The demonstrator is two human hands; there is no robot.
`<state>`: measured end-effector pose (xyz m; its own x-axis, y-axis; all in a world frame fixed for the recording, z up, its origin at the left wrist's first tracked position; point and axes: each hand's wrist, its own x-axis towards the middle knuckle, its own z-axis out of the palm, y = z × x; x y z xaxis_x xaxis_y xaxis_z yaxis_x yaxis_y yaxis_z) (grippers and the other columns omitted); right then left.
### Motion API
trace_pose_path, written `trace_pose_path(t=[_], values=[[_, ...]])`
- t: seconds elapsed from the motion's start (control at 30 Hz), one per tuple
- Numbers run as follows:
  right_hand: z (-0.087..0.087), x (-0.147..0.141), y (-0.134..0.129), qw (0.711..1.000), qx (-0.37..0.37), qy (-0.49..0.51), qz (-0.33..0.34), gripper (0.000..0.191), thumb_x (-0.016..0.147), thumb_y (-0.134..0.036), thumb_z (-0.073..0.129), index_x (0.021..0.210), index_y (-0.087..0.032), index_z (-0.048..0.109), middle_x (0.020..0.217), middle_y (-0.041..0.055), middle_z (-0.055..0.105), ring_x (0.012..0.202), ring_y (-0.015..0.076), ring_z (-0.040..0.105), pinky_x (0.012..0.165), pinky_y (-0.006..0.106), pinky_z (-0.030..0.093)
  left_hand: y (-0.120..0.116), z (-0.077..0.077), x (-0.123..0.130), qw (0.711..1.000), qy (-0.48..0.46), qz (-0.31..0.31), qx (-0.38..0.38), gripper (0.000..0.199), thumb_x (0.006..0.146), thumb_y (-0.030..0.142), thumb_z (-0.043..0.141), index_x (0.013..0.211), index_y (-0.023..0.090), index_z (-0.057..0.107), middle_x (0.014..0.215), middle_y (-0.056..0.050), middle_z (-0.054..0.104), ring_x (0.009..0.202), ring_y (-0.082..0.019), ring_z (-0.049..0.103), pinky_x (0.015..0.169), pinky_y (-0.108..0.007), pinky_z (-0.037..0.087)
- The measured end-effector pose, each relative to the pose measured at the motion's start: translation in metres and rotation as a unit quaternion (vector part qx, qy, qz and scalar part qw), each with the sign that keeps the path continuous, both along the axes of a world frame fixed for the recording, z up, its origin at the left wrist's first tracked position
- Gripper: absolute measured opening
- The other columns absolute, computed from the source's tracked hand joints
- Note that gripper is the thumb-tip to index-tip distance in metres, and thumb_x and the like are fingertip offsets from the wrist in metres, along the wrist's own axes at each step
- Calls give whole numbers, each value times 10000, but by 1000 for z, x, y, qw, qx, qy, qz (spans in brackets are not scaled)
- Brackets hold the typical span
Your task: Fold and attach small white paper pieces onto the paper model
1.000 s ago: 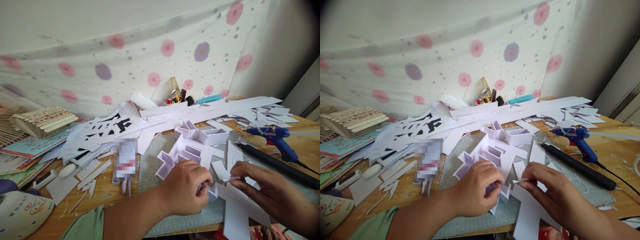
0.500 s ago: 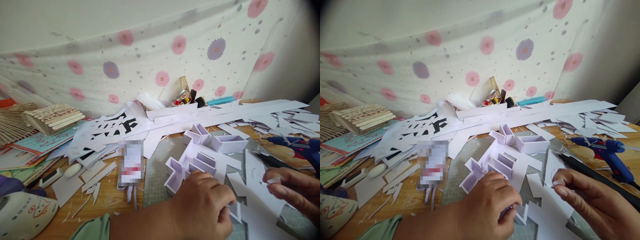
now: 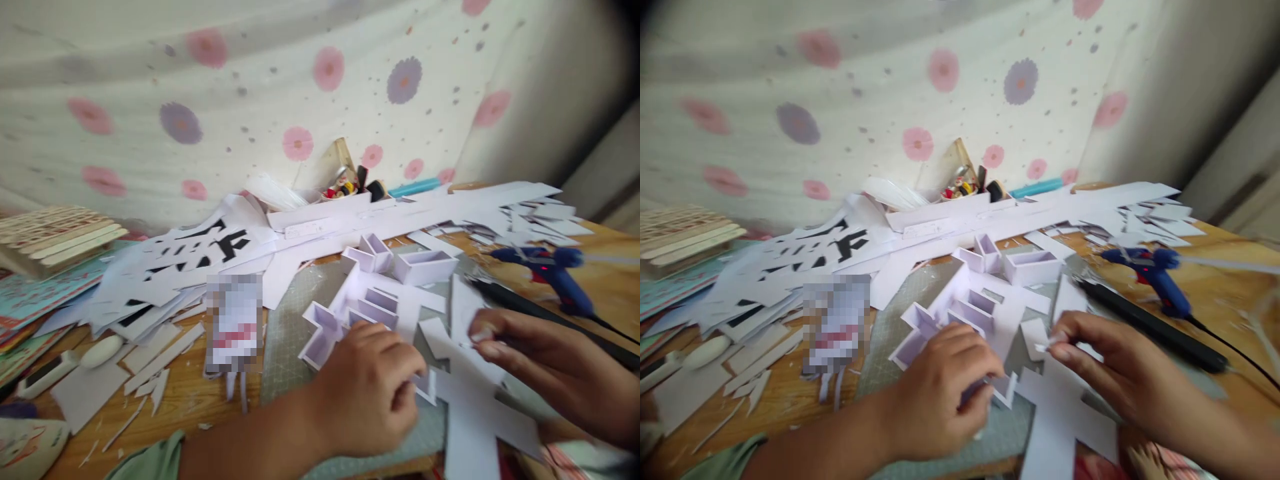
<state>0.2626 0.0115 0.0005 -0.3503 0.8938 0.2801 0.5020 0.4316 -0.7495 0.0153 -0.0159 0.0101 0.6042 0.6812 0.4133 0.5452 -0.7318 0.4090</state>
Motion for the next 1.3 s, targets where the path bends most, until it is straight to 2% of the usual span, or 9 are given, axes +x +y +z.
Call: trace_pose_path(t=[0.03,0.07,0.13,0.23,0.57,0.87,1.3], values=[[5,-2,-2,998,-33,-4,56,302,925,-482,544,770,-234,620,710,51,620,650,171,586,592,268,487,-1,2,0,1000,-7,0,-5,150,735,90,529,838,172,604,772,-21,635,723,-158,552,728,-323,458],[10,-3,-3,996,-42,7,77,284,919,-458,564,777,-218,616,705,41,613,647,160,575,596,261,479,-1,4,-1,1000,-10,-1,-9,154,757,84,521,848,172,608,787,-26,634,747,-164,561,732,-327,462],[15,-5,-4,993,-53,25,100,219,915,-381,583,806,-193,609,730,31,623,668,142,569,629,247,468,0,7,-1,1000,-10,3,-14,177,791,72,512,881,176,624,841,-35,646,823,-180,585,756,-332,472],[14,-8,-6,988,-90,53,115,168,898,-321,595,824,-171,599,756,27,631,692,130,561,658,239,455,3,9,-2,1000,-10,-5,-16,217,823,63,505,934,188,644,921,-34,657,878,-173,607,779,-314,483],[4,-21,-19,975,-183,94,84,132,873,-254,614,802,-153,567,728,-6,570,663,111,492,624,232,397,5,10,-3,999,46,-13,14,235,883,142,534,1070,211,659,1057,-39,669,999,-171,623,866,-305,486],[-5,-31,-17,971,-205,96,76,117,884,-219,601,795,-159,555,711,-15,539,661,119,473,609,241,375,6,8,-3,999,51,-12,15,272,871,166,559,1115,233,657,1094,-38,678,1021,-199,637,871,-332,513],[2,-33,-21,954,-264,92,109,142,876,-198,614,758,-163,544,707,-23,527,670,109,466,644,234,392,7,9,-2,998,51,-22,22,242,871,155,552,1073,205,675,1054,-55,693,994,-207,644,853,-347,522]])
